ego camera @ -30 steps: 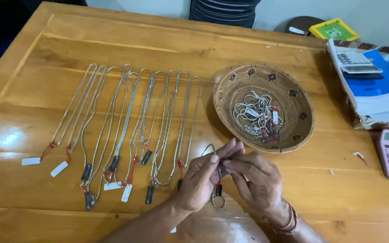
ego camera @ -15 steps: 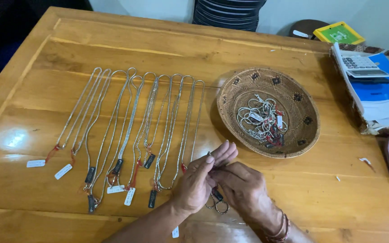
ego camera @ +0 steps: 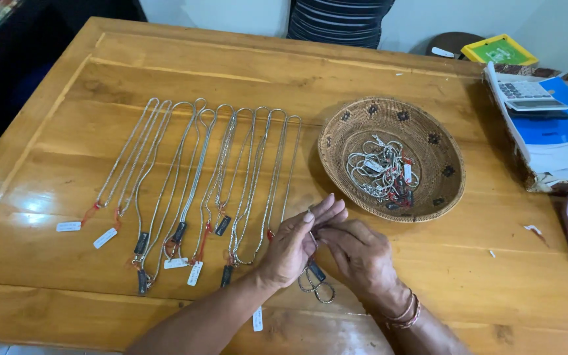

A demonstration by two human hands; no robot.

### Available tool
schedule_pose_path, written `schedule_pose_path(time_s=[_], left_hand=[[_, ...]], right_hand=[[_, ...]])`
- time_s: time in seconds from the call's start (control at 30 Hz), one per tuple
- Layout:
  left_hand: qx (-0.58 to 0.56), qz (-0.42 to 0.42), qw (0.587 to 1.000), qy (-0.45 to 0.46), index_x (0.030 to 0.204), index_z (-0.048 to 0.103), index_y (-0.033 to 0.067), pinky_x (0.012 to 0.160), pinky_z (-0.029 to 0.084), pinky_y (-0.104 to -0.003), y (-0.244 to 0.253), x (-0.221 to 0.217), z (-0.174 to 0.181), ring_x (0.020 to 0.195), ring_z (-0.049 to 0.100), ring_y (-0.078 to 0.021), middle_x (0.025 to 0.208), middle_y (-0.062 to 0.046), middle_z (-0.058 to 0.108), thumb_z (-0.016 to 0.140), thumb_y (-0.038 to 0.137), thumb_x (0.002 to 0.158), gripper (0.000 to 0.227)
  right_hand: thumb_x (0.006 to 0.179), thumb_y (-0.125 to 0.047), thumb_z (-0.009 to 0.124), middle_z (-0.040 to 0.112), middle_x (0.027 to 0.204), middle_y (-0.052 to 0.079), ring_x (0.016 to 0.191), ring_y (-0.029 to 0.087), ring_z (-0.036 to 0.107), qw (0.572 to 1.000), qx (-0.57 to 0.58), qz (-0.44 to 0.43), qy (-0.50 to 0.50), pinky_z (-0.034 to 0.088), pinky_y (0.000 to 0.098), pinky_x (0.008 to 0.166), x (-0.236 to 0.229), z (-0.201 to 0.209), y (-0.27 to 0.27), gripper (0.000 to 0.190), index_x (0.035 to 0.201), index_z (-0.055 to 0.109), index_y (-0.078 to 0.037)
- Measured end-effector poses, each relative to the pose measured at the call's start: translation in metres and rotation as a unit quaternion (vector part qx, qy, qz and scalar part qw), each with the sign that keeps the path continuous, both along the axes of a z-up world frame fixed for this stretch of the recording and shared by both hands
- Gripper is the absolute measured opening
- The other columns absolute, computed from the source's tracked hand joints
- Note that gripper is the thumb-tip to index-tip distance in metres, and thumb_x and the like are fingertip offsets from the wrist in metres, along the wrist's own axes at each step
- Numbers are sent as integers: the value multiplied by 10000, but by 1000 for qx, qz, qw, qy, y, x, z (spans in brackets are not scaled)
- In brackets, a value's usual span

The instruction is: Untangling a fine jewelry chain from a bowl of necklaces

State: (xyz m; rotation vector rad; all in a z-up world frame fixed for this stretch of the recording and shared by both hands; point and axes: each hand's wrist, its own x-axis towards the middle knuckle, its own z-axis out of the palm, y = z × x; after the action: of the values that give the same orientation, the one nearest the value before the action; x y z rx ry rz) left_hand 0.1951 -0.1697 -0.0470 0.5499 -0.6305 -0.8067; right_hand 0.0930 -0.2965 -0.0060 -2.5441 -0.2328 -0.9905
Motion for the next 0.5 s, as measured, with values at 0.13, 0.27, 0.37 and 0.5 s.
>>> schedule_pose_path(time_s=[0.13,0.27,0.37,0.5], left_hand=[[-12,-13,1000,11,1527,440,9,1229,414,-386,-5,-3,-5,1416,523,-322,1522,-212,520,440,258,1116,481],[-4,68,998,-6,1490,530,46,1113,491,-446,-15,-7,-13,1361,553,-306,1456,-197,588,429,271,1095,465],[9,52,999,-4,1488,512,27,1171,451,-414,-9,-4,-11,1368,559,-301,1444,-216,593,456,302,1085,490],[7,31,999,43,1489,468,-41,1226,417,-431,-2,-16,-8,1356,569,-362,1424,-263,588,445,269,1089,506]], right_hand=[[884,-38,753,732,1035,107,885,207,735,1000,-13,-20,-19,620,316,779,1,-6,4,138,1022,767,-38],[900,-186,728,713,897,-1,732,213,724,996,-1,-70,-51,621,331,625,8,-8,13,89,947,803,-186],[912,-97,697,718,924,73,766,245,721,1000,7,-12,-22,626,341,672,8,13,18,92,974,765,-88],[937,-60,655,734,975,130,778,234,723,999,8,-7,-32,634,339,710,-1,0,23,107,985,744,-23]])
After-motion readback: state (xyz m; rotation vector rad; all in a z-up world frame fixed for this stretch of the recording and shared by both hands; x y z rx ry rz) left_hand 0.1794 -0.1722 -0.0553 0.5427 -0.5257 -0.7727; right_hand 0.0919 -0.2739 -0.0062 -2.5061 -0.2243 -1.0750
